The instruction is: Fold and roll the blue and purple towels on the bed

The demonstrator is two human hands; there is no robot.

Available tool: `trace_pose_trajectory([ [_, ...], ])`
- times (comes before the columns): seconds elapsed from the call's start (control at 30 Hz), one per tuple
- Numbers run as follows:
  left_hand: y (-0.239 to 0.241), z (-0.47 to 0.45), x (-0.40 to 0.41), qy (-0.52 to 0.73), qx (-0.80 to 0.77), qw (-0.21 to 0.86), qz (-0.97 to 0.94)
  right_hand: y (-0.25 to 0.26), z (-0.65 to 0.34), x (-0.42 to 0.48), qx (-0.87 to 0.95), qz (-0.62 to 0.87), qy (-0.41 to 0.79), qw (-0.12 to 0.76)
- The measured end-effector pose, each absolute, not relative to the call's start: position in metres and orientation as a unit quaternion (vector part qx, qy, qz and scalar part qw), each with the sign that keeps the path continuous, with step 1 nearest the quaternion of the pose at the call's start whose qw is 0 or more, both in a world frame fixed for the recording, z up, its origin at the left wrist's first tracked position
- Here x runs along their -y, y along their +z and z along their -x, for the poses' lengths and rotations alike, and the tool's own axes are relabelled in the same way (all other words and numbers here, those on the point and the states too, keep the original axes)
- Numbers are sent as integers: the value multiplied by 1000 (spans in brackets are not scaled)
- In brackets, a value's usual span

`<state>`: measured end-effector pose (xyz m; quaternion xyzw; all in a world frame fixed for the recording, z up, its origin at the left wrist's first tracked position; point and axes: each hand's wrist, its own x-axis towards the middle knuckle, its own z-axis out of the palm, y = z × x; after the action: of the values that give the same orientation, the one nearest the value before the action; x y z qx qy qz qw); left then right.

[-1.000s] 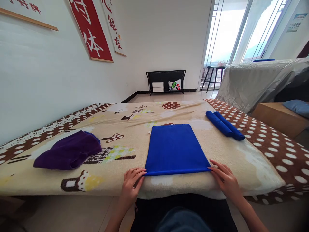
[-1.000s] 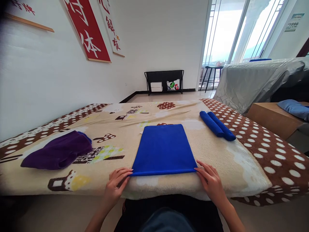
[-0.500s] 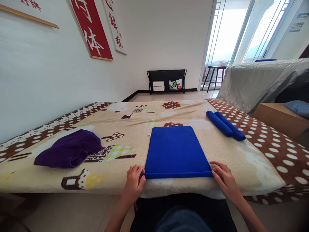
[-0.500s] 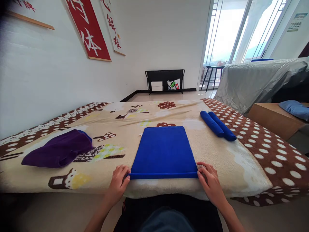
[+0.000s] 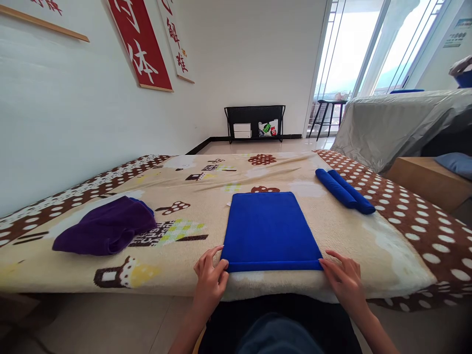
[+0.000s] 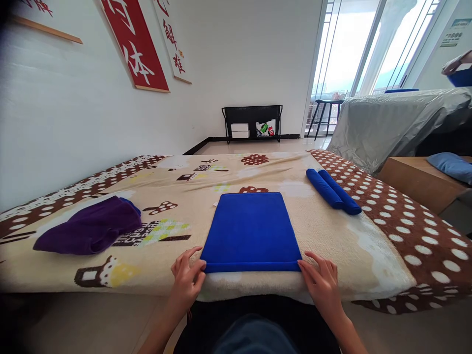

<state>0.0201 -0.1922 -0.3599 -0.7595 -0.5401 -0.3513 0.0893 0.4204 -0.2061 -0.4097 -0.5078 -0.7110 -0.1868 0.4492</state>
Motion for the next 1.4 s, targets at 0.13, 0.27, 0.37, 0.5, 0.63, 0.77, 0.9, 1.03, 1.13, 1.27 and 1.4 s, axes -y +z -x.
trace_pose_trajectory([
  [0.13, -358, -24, 196, -341, 543, 103, 760, -409, -421, 211, 716, 512, -166, 444],
  [0.27, -357, -25, 197, -334, 547, 80, 763, -400, -412, 215, 702, 534, -173, 439],
  [0.37, -356, -27, 196, -328, 551, 108, 760, -389, -396, 214, 669, 564, -225, 430],
  [0.5, -354, -36, 197, -340, 544, 182, 745, -380, -373, 213, 641, 589, -280, 405],
  [0.63, -357, -49, 204, -351, 479, 246, 766, -391, -354, 215, 674, 550, -270, 414],
  [0.77, -368, -52, 205, -336, 410, 231, 816, -409, -352, 217, 727, 496, -203, 428],
  [0.9, -376, -48, 208, -354, 397, 183, 826, -413, -355, 223, 749, 481, -174, 421],
  [1.03, -373, -65, 219, -334, 386, 156, 846, -406, -337, 230, 770, 466, -152, 407],
  [1.13, -370, -88, 222, -269, 333, 139, 893, -401, -315, 231, 814, 435, -129, 362],
  [1.27, -370, -101, 218, -247, 313, 131, 908, -399, -302, 227, 840, 414, -125, 326],
  [1.4, -379, -82, 212, -279, 327, 136, 892, -401, -319, 223, 848, 410, -138, 305],
])
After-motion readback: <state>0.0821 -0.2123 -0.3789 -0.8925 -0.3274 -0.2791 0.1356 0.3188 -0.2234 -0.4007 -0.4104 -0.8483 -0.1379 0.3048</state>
